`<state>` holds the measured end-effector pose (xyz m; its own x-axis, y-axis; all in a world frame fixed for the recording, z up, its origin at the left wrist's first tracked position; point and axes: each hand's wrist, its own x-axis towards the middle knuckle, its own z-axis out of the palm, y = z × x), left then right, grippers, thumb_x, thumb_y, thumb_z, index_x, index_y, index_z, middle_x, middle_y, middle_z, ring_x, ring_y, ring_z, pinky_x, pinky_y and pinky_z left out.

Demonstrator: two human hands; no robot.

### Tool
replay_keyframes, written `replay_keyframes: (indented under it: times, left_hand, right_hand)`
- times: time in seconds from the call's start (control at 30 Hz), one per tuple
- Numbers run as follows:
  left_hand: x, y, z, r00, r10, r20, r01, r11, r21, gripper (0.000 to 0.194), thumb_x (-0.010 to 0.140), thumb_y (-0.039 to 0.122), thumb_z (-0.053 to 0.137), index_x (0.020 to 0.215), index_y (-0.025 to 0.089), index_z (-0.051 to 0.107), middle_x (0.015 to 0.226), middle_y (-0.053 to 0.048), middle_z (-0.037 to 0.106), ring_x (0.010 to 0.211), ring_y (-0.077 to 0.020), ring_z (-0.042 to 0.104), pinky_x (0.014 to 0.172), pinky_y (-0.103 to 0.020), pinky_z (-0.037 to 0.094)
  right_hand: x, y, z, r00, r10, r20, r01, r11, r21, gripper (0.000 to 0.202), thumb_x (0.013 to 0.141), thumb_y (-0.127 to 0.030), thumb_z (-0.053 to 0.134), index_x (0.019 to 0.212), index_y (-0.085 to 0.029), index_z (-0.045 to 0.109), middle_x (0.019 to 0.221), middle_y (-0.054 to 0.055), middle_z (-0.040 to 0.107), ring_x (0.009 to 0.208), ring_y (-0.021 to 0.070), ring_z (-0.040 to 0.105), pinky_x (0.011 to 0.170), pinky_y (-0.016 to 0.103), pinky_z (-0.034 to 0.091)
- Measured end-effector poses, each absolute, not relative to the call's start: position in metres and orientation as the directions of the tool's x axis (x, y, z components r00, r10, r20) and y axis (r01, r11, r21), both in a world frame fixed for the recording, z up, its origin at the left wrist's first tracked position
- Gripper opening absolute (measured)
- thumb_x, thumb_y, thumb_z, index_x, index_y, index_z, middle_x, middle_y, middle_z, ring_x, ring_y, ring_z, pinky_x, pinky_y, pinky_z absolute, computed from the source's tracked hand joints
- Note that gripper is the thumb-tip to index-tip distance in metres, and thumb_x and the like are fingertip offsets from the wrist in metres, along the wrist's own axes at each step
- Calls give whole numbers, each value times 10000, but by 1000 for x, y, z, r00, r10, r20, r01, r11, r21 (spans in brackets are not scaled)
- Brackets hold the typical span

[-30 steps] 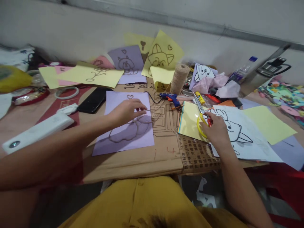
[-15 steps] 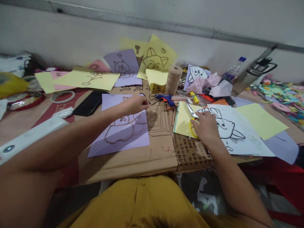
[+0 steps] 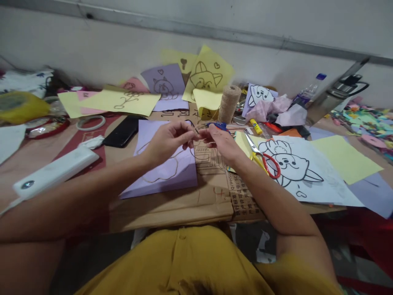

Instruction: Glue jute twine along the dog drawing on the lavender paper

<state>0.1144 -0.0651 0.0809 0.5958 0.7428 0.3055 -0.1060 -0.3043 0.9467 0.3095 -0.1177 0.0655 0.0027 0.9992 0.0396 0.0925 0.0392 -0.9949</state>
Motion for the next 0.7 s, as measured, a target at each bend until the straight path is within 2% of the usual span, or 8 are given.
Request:
replay_keyframes:
  times: [0.07,0.13,0.2,0.27,0.37,0.43,0.53,0.7]
  left_hand:
    - [111,-77,70,600,757,259,-48,-289,956,112,893,240,698,843,154,647,675,0,667,557,-83,591,540,-223,439]
    - [107,-85,61,630,754,185,29,-261,965,113,868,239,717,814,152,669,644,7,661,558,-88,589,564,-227,445]
    - [102,-89,55,656,745,122,111,-255,961,125,860,268,725,823,151,703,639,8,661,584,-101,595,601,-239,454]
    - [95,-89,52,647,755,106,148,-261,954,164,872,316,722,890,153,728,722,-4,692,637,-109,591,640,-247,458]
    - [86,-82,51,575,805,148,53,-217,975,289,898,399,710,1058,158,718,940,-32,727,726,-109,572,677,-248,454]
    - [84,-75,51,516,839,172,-48,-172,984,339,907,434,701,1112,164,709,965,-33,719,747,-108,562,689,-246,446]
    - [87,-65,52,448,870,206,-147,-156,977,317,898,444,707,1057,172,742,955,-36,718,757,-112,563,701,-253,446]
    - [93,-55,58,454,871,187,-182,-114,977,305,823,437,790,971,171,775,904,-42,741,765,-132,598,706,-270,466]
  right_hand:
    - [297,-114,72,-1,998,59,-30,59,-998,550,840,-742,655,966,-213,738,1045,72,740,915,166,653,782,311,506]
    - [287,-112,77,26,996,81,-72,83,-994,452,778,-626,778,981,-224,746,1002,45,740,874,144,636,750,285,485]
    - [280,-111,78,32,995,93,-35,94,-995,387,732,-526,830,955,-219,756,927,24,736,791,126,598,708,275,462]
    - [275,-111,75,8,995,102,33,102,-994,325,733,-484,819,890,-206,761,842,14,724,729,123,563,698,286,458]
    - [269,-111,67,-35,995,97,128,101,-987,285,748,-468,801,821,-195,765,762,9,710,698,125,545,692,295,451]
    - [265,-111,64,-70,995,67,155,77,-985,303,752,-489,794,804,-192,767,736,11,703,667,119,529,655,288,435]
    - [259,-109,61,-89,996,22,133,34,-991,341,744,-522,788,794,-186,761,714,12,697,615,106,502,596,276,409]
    - [252,-107,58,-73,996,-45,136,-35,-990,309,713,-463,810,782,-169,742,691,18,707,575,95,490,580,273,411]
